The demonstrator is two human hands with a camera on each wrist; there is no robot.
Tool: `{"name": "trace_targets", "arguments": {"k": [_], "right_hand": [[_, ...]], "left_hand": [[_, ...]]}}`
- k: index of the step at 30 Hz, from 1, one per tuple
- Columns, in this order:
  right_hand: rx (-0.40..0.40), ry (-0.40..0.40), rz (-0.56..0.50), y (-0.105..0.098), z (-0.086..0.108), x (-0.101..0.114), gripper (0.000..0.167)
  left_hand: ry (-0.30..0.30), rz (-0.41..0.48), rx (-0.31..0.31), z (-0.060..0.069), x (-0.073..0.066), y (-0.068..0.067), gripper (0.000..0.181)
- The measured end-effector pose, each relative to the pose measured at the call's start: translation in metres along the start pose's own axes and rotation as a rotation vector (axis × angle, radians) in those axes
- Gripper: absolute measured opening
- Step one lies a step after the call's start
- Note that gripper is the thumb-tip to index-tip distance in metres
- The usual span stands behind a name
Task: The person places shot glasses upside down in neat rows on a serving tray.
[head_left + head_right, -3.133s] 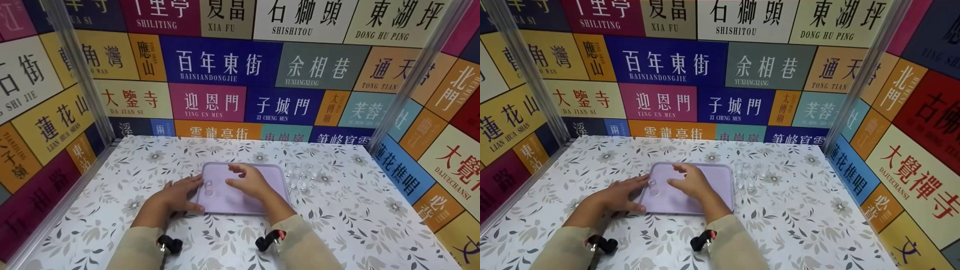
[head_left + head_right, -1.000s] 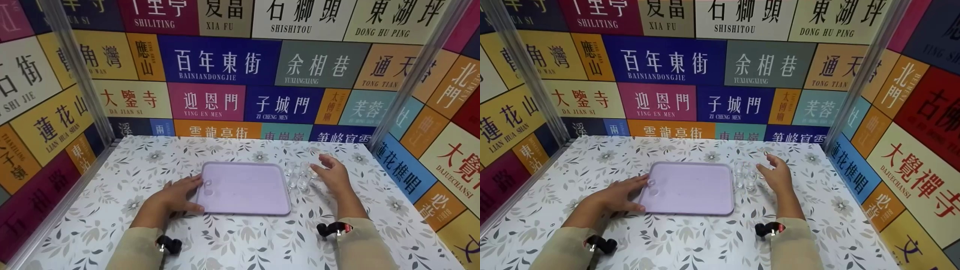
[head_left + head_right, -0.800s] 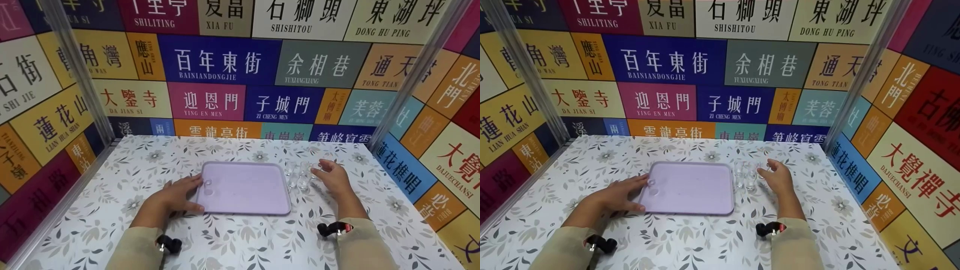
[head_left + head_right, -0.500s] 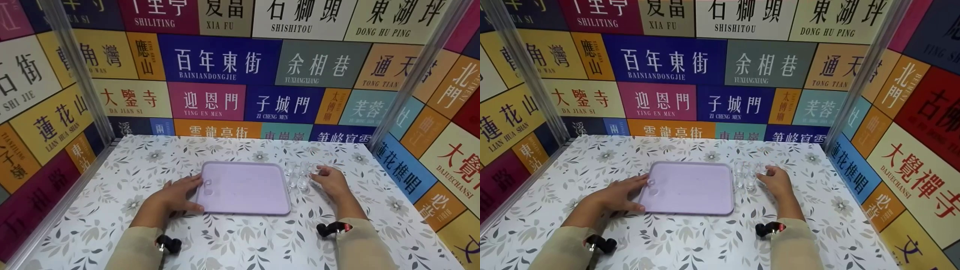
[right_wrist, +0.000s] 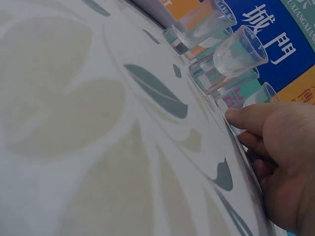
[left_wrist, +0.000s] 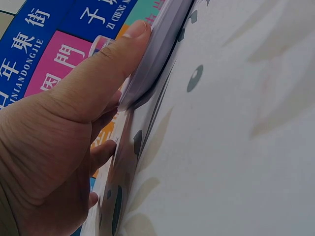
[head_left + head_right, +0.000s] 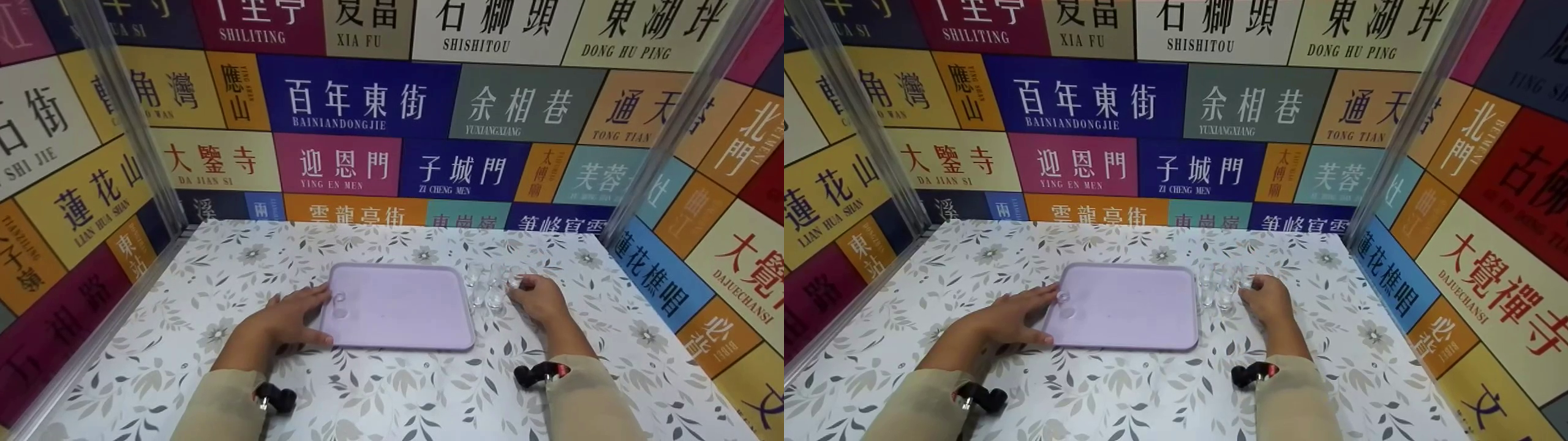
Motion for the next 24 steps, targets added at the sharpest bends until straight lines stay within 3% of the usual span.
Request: {"name": "trace_targets", "arguments": {"k": [5, 12, 24], "right_hand": [[-0.01, 0.04, -0.032, -0.004, 0.002, 0.0, 0.052], [-0.083, 0.091, -0.15, -0.01, 0.002, 0.001, 0.064], [-0.184, 0.038, -0.295, -0.016, 0.006, 0.023, 0.073]], "left_hand": [[-0.003, 0.001, 0.001, -0.001, -0.001, 0.0, 0.114], [-0.001, 0.002, -0.003, 0.001, -0.002, -0.002, 0.113], [0.014, -0.023, -0.009, 0.003, -0.005, -0.003, 0.113]]}}
Point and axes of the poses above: each hand's wrist, its own z-axis away from the middle knuckle, its own y-axis out of the palm, x = y × z, the point moved 7 cm from there along -z, towards the middle knuckle, and after that the axes turned 4 degrees about -y, right-handed, at the moved point
